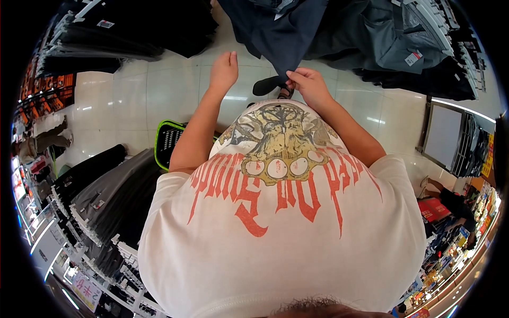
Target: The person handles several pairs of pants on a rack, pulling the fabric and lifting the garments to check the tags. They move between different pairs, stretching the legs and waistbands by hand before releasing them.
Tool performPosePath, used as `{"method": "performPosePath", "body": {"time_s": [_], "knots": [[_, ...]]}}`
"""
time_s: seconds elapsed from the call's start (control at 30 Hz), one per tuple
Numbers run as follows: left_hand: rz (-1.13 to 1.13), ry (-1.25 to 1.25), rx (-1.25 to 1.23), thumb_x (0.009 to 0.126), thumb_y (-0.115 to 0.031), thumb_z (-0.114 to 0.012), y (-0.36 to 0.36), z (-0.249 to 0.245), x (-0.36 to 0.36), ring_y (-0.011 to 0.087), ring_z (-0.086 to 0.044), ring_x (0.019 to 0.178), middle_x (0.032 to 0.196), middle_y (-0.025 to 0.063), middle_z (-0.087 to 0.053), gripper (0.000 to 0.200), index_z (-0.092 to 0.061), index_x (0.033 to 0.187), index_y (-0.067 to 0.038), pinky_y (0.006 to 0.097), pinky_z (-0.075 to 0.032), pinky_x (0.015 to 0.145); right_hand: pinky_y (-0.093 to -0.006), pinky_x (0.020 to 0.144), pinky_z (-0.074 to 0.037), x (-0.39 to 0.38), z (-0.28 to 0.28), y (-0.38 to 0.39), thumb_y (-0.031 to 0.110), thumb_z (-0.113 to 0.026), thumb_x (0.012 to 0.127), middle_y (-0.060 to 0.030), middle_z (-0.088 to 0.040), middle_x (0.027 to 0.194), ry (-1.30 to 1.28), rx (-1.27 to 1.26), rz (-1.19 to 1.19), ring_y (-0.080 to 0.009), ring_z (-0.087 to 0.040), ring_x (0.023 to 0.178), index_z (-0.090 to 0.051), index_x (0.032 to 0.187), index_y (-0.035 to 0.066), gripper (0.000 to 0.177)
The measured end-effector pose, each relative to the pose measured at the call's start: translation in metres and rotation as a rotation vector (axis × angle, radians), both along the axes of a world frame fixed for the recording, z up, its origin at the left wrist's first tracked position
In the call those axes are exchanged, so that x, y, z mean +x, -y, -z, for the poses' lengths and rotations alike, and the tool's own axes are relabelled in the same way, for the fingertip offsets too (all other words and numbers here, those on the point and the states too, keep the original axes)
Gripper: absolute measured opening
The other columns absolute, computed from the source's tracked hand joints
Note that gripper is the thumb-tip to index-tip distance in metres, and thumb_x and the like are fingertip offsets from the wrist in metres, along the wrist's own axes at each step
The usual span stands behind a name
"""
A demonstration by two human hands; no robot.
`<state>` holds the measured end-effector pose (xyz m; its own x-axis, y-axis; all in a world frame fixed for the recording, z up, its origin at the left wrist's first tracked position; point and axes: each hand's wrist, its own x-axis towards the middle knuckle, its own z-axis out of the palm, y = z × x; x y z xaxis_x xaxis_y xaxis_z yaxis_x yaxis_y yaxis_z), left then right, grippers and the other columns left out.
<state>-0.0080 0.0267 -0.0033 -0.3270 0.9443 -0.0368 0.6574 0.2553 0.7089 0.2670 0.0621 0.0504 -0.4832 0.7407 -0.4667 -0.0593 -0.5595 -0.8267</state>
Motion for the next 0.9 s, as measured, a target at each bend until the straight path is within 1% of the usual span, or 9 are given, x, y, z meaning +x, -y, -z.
{"method": "performPosePath", "body": {"time_s": [0.07, 0.17, 0.27, 0.37, 0.57, 0.7, 0.77, 0.83, 0.9], "knots": [[0.037, 0.072, -0.011, 0.094, -0.009, -0.060, 0.006, 0.006, -0.002, 0.0371, -0.066, 0.079, 0.091, 0.0175, -0.066, 0.011, -0.066, 0.101, -0.002, 0.0444, -0.053, 0.071, -0.0217, 0.063, -0.044, 0.000, 0.005, 0.000, 0.017, -0.069, 0.094, -0.0033, -0.068, 0.078, -0.017, -0.007, 0.020, -0.0090, -0.058, 0.070, -0.072, 0.087, 0.002, 0.016], [0.055, 0.310, 0.299, 0.090, -0.009, -0.067, 0.009, -0.020, 0.030, 0.0282, -0.067, 0.077, 0.088, 0.0129, -0.066, 0.011, -0.070, 0.098, -0.001, 0.0364, -0.054, 0.068, -0.0250, 0.073, -0.049, 0.001, 0.005, -0.002, 0.013, -0.066, 0.096, -0.0047, -0.066, 0.082, -0.014, -0.057, 0.007, -0.0119, -0.060, 0.077, -0.069, 0.086, 0.001, 0.016], [0.183, 0.434, 0.265, 0.086, -0.008, -0.074, 0.009, -0.063, 0.062, 0.0211, -0.067, 0.074, 0.087, 0.0093, -0.066, 0.012, -0.072, 0.094, 0.000, 0.0301, -0.054, 0.068, -0.0216, 0.064, -0.045, 0.000, 0.008, -0.001, 0.017, -0.069, 0.095, -0.0026, -0.068, 0.079, -0.004, -0.017, 0.004, -0.0086, -0.058, 0.070, -0.072, 0.087, 0.002, 0.017], [0.318, 0.392, 0.230, 0.087, -0.010, -0.075, 0.009, -0.079, 0.079, 0.0147, -0.064, 0.073, 0.087, 0.0078, -0.066, 0.016, -0.073, 0.100, -0.001, 0.0267, -0.051, 0.067, -0.0222, 0.065, -0.046, -0.003, -0.002, 0.001, 0.018, -0.068, 0.095, -0.0026, -0.068, 0.079, 0.034, 0.092, -0.042, -0.0083, -0.059, 0.072, -0.072, 0.088, 0.001, 0.018], [0.369, 0.251, 0.268, 0.088, -0.011, -0.074, 0.008, -0.067, 0.084, 0.0210, -0.063, 0.071, 0.086, 0.0095, -0.066, 0.014, -0.071, 0.096, 0.000, 0.0308, -0.051, 0.065, -0.0231, 0.068, -0.047, -0.001, 0.002, 0.005, 0.018, -0.068, 0.096, -0.0026, -0.068, 0.079, 0.112, 0.174, -0.089, -0.0081, -0.059, 0.073, -0.071, 0.088, 0.000, 0.020], [0.336, 0.181, 0.311, 0.089, -0.014, -0.068, 0.005, -0.063, 0.084, 0.0370, -0.065, 0.079, 0.086, 0.0143, -0.067, 0.012, -0.070, 0.093, -0.003, 0.0454, -0.051, 0.070, -0.0231, 0.065, -0.046, 0.000, 0.006, 0.006, 0.018, -0.067, 0.096, -0.0017, -0.067, 0.078, 0.118, 0.151, -0.066, -0.0077, -0.057, 0.071, -0.071, 0.086, 0.001, 0.020], [0.205, 0.081, 0.395, 0.092, -0.017, -0.065, -0.003, -0.027, 0.068, 0.0402, -0.064, 0.082, 0.087, 0.0161, -0.067, 0.014, -0.068, 0.096, -0.004, 0.0483, -0.051, 0.072, -0.0232, 0.064, -0.044, 0.000, 0.002, 0.006, 0.018, -0.066, 0.097, -0.0008, -0.066, 0.076, 0.099, 0.118, -0.033, -0.0073, -0.055, 0.069, -0.070, 0.086, 0.002, 0.020], [-0.063, -0.005, 0.254, 0.099, -0.021, -0.058, -0.009, 0.018, 0.027, 0.0392, -0.064, 0.081, 0.088, 0.0205, -0.066, 0.024, -0.065, 0.087, -0.002, 0.0455, -0.050, 0.069, -0.0233, 0.062, -0.043, -0.001, 0.004, 0.006, 0.018, -0.066, 0.097, 0.0008, -0.063, 0.074, 0.060, 0.062, 0.038, -0.0069, -0.052, 0.067, -0.070, 0.087, 0.003, 0.019], [-0.175, -0.113, 0.058, 0.102, -0.028, -0.054, 0.002, 0.075, -0.029, 0.0432, -0.063, 0.080, 0.087, 0.0257, -0.066, 0.036, -0.064, 0.084, 0.001, 0.0478, -0.050, 0.069, -0.0236, 0.061, -0.042, 0.000, 0.011, 0.002, 0.018, -0.066, 0.097, 0.0020, -0.060, 0.072, 0.072, 0.035, 0.090, -0.0068, -0.050, 0.065, -0.070, 0.087, 0.004, 0.018]]}}
